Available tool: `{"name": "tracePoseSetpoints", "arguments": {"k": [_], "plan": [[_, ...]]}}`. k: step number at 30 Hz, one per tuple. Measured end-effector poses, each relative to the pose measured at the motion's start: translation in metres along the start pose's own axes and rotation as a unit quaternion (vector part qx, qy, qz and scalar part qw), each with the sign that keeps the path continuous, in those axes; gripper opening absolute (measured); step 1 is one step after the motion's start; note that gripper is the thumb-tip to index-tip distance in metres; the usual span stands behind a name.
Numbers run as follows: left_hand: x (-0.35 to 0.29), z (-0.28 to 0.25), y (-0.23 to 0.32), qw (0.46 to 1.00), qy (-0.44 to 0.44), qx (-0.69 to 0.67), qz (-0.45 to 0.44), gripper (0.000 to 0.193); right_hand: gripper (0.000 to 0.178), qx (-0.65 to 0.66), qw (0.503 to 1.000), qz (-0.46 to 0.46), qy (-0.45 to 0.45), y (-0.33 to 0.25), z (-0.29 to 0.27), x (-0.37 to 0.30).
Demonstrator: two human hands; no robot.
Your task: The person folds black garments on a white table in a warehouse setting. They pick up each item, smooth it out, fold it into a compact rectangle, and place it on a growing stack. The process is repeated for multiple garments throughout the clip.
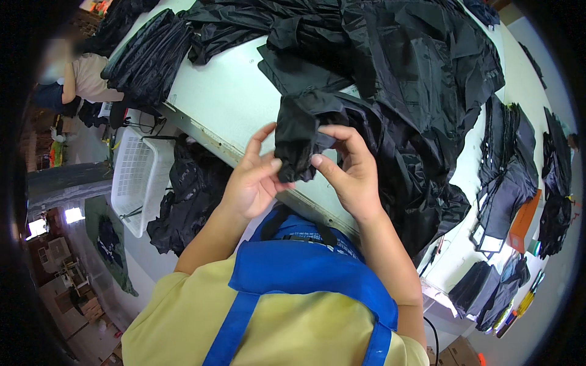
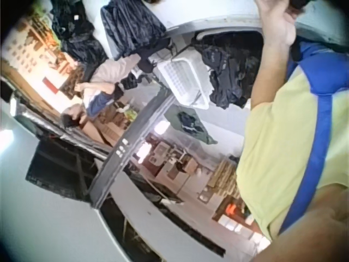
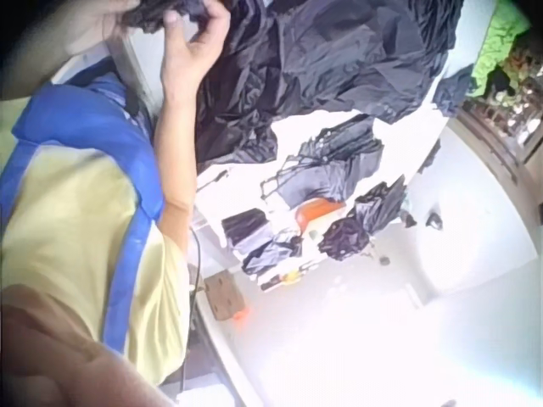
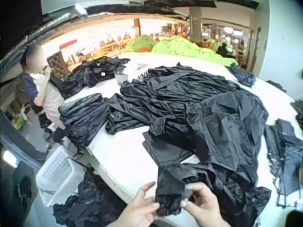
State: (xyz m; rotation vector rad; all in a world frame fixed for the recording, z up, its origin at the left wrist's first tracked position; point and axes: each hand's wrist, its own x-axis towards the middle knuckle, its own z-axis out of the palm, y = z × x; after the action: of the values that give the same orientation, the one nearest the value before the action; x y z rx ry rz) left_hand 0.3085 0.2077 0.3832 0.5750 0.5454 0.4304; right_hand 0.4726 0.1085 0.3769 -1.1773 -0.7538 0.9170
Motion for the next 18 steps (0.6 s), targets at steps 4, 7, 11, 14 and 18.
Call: {"name": "tracePoseSetpoints", "arguments": {"k": [4,7,11,14,18], "plan": [[-0.008,0.0,0.008,0.82,0.032,0.571,0.028,0.074,0.018,-0.205,0.971,-0.117,0.035,-0.016,-0.006,-0.01],[-0.003,0.006,0.021,0.799,-0.06,0.522,0.293,0.078,0.017,-0.263,0.952,-0.156,0.003,-0.03,-0.007,-0.015],[-0.004,0.047,0.033,0.655,-0.105,0.687,0.296,0.068,0.015,-0.188,0.979,-0.079,-0.023,-0.036,-0.008,-0.027],[-0.003,0.045,0.03,0.768,-0.144,0.587,0.211,0.046,0.013,-0.023,0.998,0.035,-0.037,-0.052,-0.011,-0.038],[-0.009,0.043,0.029,0.94,-0.142,0.31,0.0,0.037,0.014,0.099,0.993,0.051,-0.03,-0.058,-0.022,-0.05]]}}
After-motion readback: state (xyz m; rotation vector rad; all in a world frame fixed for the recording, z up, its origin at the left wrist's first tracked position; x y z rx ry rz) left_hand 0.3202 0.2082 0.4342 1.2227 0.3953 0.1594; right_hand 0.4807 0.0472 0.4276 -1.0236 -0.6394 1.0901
